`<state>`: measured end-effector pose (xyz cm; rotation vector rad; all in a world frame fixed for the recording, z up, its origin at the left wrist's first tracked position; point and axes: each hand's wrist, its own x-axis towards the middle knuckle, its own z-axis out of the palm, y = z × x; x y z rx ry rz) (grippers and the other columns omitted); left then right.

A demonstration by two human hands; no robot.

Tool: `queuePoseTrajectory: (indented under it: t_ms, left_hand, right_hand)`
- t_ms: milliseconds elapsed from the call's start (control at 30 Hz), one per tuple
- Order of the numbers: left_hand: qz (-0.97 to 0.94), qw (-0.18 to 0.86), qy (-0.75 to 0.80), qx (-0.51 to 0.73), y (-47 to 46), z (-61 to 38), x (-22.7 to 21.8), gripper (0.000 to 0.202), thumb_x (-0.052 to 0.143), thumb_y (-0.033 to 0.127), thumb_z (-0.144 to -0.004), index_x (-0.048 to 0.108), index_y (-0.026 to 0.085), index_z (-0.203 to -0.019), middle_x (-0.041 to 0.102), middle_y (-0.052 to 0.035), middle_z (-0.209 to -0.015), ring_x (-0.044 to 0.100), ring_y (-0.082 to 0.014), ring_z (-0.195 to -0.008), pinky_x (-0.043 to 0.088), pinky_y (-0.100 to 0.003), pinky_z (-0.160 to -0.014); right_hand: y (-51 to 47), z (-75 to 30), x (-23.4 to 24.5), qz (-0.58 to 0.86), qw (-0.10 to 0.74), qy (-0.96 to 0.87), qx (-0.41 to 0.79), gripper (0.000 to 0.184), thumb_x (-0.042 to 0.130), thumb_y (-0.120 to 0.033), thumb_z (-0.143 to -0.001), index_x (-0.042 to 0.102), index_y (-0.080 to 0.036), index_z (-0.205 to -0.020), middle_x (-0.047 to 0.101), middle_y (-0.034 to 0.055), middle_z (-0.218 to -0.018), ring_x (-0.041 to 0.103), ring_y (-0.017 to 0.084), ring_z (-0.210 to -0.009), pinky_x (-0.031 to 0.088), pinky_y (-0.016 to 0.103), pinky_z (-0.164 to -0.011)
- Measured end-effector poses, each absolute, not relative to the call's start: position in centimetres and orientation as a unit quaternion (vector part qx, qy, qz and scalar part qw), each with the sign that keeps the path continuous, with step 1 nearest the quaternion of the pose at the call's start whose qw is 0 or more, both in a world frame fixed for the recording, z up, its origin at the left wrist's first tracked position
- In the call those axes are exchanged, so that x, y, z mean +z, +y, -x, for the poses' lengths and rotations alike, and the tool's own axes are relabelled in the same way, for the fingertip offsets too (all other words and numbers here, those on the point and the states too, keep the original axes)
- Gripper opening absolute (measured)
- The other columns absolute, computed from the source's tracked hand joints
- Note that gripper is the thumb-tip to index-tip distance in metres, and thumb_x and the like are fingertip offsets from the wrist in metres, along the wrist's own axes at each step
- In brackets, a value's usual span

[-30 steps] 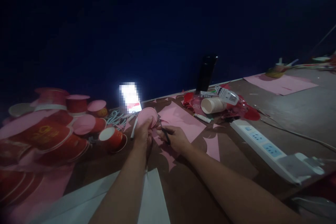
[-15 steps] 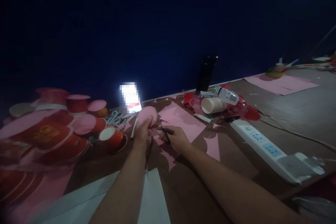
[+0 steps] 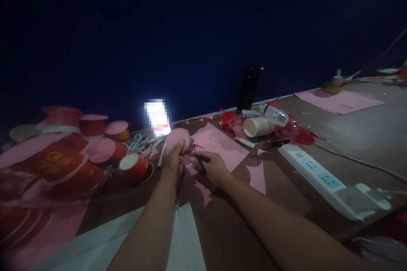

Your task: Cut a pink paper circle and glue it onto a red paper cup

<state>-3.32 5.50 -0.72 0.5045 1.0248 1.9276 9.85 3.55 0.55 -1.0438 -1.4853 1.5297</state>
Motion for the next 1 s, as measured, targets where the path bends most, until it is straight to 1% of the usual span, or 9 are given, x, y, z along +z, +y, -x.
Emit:
queuePoseTrajectory:
  t_ms: [133, 300, 567, 733, 833, 1000]
  left_hand:
    - [-0.193, 0.429, 0.411, 0.781, 5.44, 3.27, -0.55, 0.058, 0.078, 0.026, -0.056, 0.056, 0.012, -0.107, 0.063, -0.0078, -0.088, 0.062, -0.0156, -0.067, 0.051, -0.027, -0.057]
    - [-0.201, 0.440, 0.402, 0.778, 5.49, 3.32, -0.68, 0.058, 0.077, 0.029, -0.057, 0.056, 0.013, -0.108, 0.063, -0.0070, -0.085, 0.062, -0.0153, -0.066, 0.051, -0.029, -0.059]
    - [-0.202, 0.434, 0.390, 0.786, 5.35, 3.23, -0.26, 0.059, 0.078, 0.028, -0.056, 0.054, 0.014, -0.109, 0.062, -0.0058, -0.085, 0.061, -0.0136, -0.063, 0.048, -0.024, -0.052]
    - [-0.196, 0.432, 0.392, 0.788, 5.37, 3.28, -0.19, 0.060, 0.078, 0.028, -0.055, 0.054, 0.014, -0.108, 0.063, -0.0055, -0.083, 0.061, -0.0136, -0.060, 0.048, -0.025, -0.052]
    - [-0.195, 0.434, 0.389, 0.789, 5.33, 3.28, -0.11, 0.059, 0.078, 0.028, -0.055, 0.055, 0.014, -0.107, 0.063, -0.0044, -0.081, 0.061, -0.0128, -0.059, 0.047, -0.024, -0.052]
    - [-0.198, 0.436, 0.393, 0.785, 5.33, 3.34, -0.10, 0.056, 0.077, 0.027, -0.057, 0.054, 0.013, -0.106, 0.063, -0.0054, -0.084, 0.062, -0.0135, -0.060, 0.047, -0.023, -0.050]
  right_hand:
    - [3.53, -9.91, 0.67, 0.404, 0.380, -0.585, 0.592, 0.044, 0.066, -0.045, -0.071, 0.069, -0.013, -0.101, 0.054, -0.0015, -0.060, 0.044, 0.008, -0.052, 0.035, 0.021, -0.050]
    - [3.52, -9.98, 0.95, 0.403, 0.377, -0.587, 0.592, 0.045, 0.066, -0.046, -0.071, 0.069, -0.013, -0.102, 0.053, -0.0016, -0.059, 0.043, 0.008, -0.052, 0.035, 0.022, -0.050]
    - [3.42, -9.94, 0.94, 0.399, 0.379, -0.577, 0.603, 0.048, 0.067, -0.048, -0.070, 0.069, -0.012, -0.102, 0.054, -0.0011, -0.059, 0.044, 0.008, -0.052, 0.035, 0.023, -0.050]
    - [3.50, -9.93, 0.89, 0.403, 0.376, -0.575, 0.605, 0.047, 0.067, -0.046, -0.070, 0.069, -0.012, -0.103, 0.054, -0.0015, -0.057, 0.044, 0.008, -0.052, 0.035, 0.023, -0.050]
    - [3.55, -9.94, 0.85, 0.405, 0.377, -0.582, 0.596, 0.046, 0.067, -0.045, -0.071, 0.069, -0.011, -0.103, 0.055, -0.0010, -0.059, 0.044, 0.008, -0.053, 0.035, 0.023, -0.051]
    - [3.57, -9.99, 0.76, 0.412, 0.372, -0.593, 0.583, 0.047, 0.066, -0.045, -0.072, 0.068, -0.012, -0.104, 0.055, -0.0012, -0.058, 0.045, 0.009, -0.052, 0.035, 0.023, -0.051]
